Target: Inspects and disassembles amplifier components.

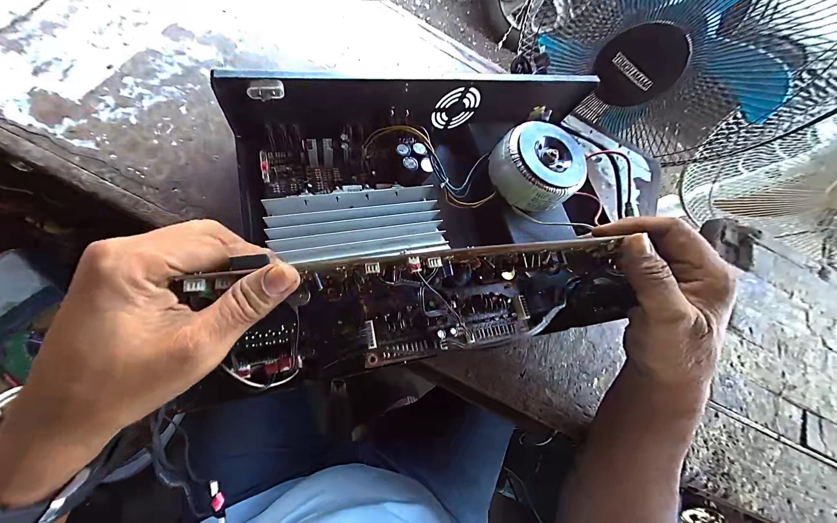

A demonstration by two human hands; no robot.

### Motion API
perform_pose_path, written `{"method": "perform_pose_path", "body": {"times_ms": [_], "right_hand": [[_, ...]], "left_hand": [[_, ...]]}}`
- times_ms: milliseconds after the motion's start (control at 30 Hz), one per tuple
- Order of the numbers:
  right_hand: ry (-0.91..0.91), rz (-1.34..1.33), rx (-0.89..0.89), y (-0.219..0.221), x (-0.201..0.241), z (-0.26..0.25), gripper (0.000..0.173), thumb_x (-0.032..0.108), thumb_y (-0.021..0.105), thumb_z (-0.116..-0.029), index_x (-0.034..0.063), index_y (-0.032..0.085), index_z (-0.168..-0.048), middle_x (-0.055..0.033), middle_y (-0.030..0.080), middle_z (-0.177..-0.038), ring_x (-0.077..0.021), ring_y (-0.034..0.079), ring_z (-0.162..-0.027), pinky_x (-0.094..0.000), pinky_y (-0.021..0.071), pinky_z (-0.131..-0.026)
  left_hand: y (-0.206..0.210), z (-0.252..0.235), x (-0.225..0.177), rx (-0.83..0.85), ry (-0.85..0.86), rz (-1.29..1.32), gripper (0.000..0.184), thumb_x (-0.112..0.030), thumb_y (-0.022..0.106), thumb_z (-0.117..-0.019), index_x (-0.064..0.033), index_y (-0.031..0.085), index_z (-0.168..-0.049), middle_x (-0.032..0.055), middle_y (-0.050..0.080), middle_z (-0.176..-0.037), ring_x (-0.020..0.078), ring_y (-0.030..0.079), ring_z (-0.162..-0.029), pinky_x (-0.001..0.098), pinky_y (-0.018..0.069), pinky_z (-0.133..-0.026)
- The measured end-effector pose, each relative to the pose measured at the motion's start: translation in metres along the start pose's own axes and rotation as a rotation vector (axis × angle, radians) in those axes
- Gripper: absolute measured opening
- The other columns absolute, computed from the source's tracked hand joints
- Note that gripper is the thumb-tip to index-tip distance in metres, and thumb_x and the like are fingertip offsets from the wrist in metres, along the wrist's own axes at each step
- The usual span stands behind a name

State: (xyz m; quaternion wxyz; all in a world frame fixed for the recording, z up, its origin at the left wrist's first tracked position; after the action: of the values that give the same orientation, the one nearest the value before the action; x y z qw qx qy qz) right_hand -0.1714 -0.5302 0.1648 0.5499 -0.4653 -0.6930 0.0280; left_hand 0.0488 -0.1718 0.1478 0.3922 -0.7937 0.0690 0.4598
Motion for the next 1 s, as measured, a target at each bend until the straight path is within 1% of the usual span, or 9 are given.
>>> {"method": "perform_pose_path", "body": {"times_ms": [100, 233, 333, 467, 600, 733, 867, 933, 1000], "right_hand": [[-0.013, -0.017, -0.016, -0.002, -0.002, 0.001, 0.031, 0.030, 0.051, -0.1063, 0.0086, 0.071, -0.117, -0.0011, 0.068, -0.111, -0.0138, 0.064, -0.104, -0.0325, 0.0549, -0.093], [-0.056, -0.019, -0.015, -0.002, -0.001, 0.001, 0.030, 0.029, 0.052, -0.1058, 0.0084, 0.071, -0.115, -0.0010, 0.070, -0.110, -0.0147, 0.064, -0.103, -0.0345, 0.0537, -0.094], [-0.048, -0.034, -0.007, -0.002, -0.002, 0.001, 0.030, 0.029, 0.052, -0.1064, 0.0090, 0.070, -0.116, 0.0004, 0.070, -0.111, -0.0131, 0.067, -0.102, -0.0327, 0.0570, -0.091], [-0.048, -0.032, -0.012, -0.003, -0.002, 0.001, 0.029, 0.029, 0.051, -0.1067, 0.0093, 0.069, -0.117, 0.0012, 0.070, -0.111, -0.0125, 0.068, -0.101, -0.0323, 0.0578, -0.090], [-0.050, -0.018, -0.012, -0.001, 0.000, 0.001, 0.028, 0.027, 0.050, -0.1072, 0.0089, 0.069, -0.117, 0.0022, 0.070, -0.110, -0.0114, 0.068, -0.100, -0.0319, 0.0581, -0.091], [-0.057, 0.016, -0.016, -0.002, 0.003, 0.001, 0.028, 0.022, 0.048, -0.1074, 0.0037, 0.068, -0.116, -0.0022, 0.070, -0.108, -0.0133, 0.067, -0.100, -0.0337, 0.0572, -0.091], [-0.056, -0.001, -0.013, -0.001, 0.004, 0.002, 0.029, 0.020, 0.049, -0.1074, -0.0001, 0.067, -0.120, -0.0070, 0.070, -0.110, -0.0174, 0.067, -0.102, -0.0351, 0.0570, -0.092], [-0.059, -0.006, -0.019, -0.001, 0.005, 0.002, 0.029, 0.019, 0.050, -0.1073, -0.0008, 0.067, -0.120, -0.0080, 0.071, -0.110, -0.0180, 0.066, -0.101, -0.0352, 0.0565, -0.091], [-0.064, -0.013, -0.025, -0.001, 0.006, 0.003, 0.029, 0.019, 0.052, -0.1071, -0.0013, 0.067, -0.120, -0.0086, 0.071, -0.110, -0.0191, 0.067, -0.102, -0.0361, 0.0572, -0.092]], "left_hand": [[0.001, 0.004, 0.009, 0.003, 0.012, 0.024, 0.032, -0.047, 0.067, -0.0951, -0.0178, 0.075, -0.104, -0.0066, 0.072, -0.100, 0.0060, 0.069, -0.088, 0.0256, 0.0601, -0.074], [0.001, 0.008, 0.016, 0.007, 0.034, 0.045, 0.035, -0.045, 0.069, -0.0943, -0.0145, 0.075, -0.111, -0.0042, 0.072, -0.106, 0.0085, 0.069, -0.094, 0.0278, 0.0603, -0.081], [0.002, 0.007, 0.016, 0.005, 0.037, 0.073, 0.035, -0.044, 0.070, -0.0940, -0.0132, 0.076, -0.109, -0.0041, 0.072, -0.103, 0.0080, 0.069, -0.091, 0.0265, 0.0599, -0.079], [0.004, 0.003, 0.012, -0.007, 0.030, 0.134, 0.032, -0.041, 0.071, -0.0932, -0.0115, 0.076, -0.105, -0.0025, 0.073, -0.101, 0.0105, 0.070, -0.092, 0.0269, 0.0604, -0.080], [0.006, 0.003, 0.011, 0.006, -0.003, 0.158, 0.033, -0.042, 0.070, -0.0935, -0.0105, 0.076, -0.103, -0.0023, 0.072, -0.098, 0.0099, 0.069, -0.091, 0.0255, 0.0589, -0.080], [0.010, 0.007, 0.018, 0.022, -0.052, 0.217, 0.034, -0.038, 0.070, -0.0945, -0.0041, 0.075, -0.100, 0.0022, 0.071, -0.097, 0.0122, 0.068, -0.092, 0.0279, 0.0566, -0.085], [0.012, 0.018, 0.026, 0.080, -0.128, 0.298, 0.034, -0.031, 0.069, -0.0969, 0.0016, 0.071, -0.108, 0.0062, 0.071, -0.107, 0.0145, 0.067, -0.103, 0.0296, 0.0545, -0.095], [0.014, 0.022, 0.028, 0.140, -0.149, 0.356, 0.032, -0.027, 0.067, -0.0995, -0.0001, 0.069, -0.116, 0.0043, 0.071, -0.112, 0.0128, 0.067, -0.107, 0.0282, 0.0547, -0.097], [0.015, 0.030, 0.035, 0.195, -0.167, 0.381, 0.031, -0.022, 0.063, -0.1021, 0.0000, 0.065, -0.123, 0.0045, 0.069, -0.117, 0.0123, 0.066, -0.110, 0.0283, 0.0536, -0.097]]}}
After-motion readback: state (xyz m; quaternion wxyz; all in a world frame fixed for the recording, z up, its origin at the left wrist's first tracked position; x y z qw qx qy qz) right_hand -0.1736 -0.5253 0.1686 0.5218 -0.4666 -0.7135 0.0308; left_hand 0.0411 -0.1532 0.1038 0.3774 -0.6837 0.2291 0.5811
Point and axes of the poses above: each hand's wrist, its own z-axis away from the middle knuckle, its own y-axis out of the palm, x = y × z, the point moved 6 cm from there along -z, towards the middle knuckle
